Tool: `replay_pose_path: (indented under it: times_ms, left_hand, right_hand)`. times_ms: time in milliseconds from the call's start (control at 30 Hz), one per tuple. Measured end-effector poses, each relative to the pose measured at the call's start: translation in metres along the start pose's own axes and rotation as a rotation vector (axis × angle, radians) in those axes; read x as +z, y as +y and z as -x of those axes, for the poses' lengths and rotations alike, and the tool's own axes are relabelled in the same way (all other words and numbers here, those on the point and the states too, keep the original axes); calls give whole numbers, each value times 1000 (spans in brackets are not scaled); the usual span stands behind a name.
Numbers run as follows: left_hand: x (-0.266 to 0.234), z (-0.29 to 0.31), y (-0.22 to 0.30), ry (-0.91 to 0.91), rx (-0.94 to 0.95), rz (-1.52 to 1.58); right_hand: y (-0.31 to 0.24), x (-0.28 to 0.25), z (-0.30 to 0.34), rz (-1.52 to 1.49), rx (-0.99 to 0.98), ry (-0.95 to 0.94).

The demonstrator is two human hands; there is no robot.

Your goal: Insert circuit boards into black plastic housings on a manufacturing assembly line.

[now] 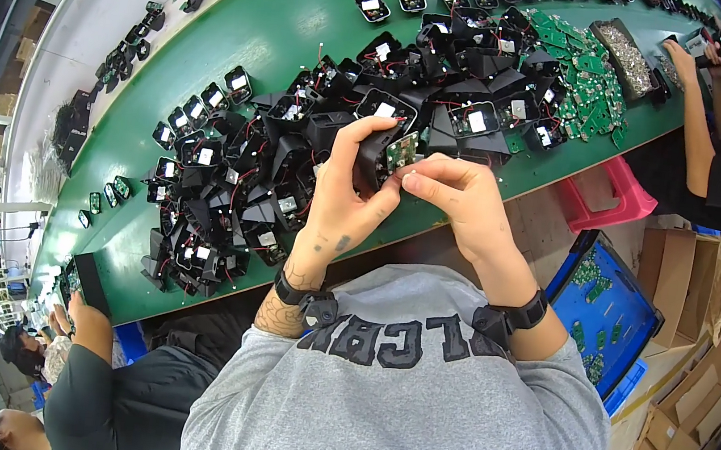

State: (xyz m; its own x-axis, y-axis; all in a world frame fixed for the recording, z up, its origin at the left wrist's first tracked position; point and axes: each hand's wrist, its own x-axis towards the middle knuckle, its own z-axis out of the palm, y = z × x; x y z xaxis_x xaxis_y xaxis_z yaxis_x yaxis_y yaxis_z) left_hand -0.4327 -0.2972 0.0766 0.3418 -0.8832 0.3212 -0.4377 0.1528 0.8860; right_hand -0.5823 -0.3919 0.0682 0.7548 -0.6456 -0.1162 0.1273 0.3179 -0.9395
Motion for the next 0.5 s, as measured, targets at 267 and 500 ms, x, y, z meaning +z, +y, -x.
replay_pose_path:
  times_ms: [267,500]
  left_hand:
    - [4,0,2,55,-7,-42]
    - [8,1,-3,85,-17,-32]
  right_hand:
    - [9,5,3,-402,111,7]
    - [17,5,-1,-417,85,37]
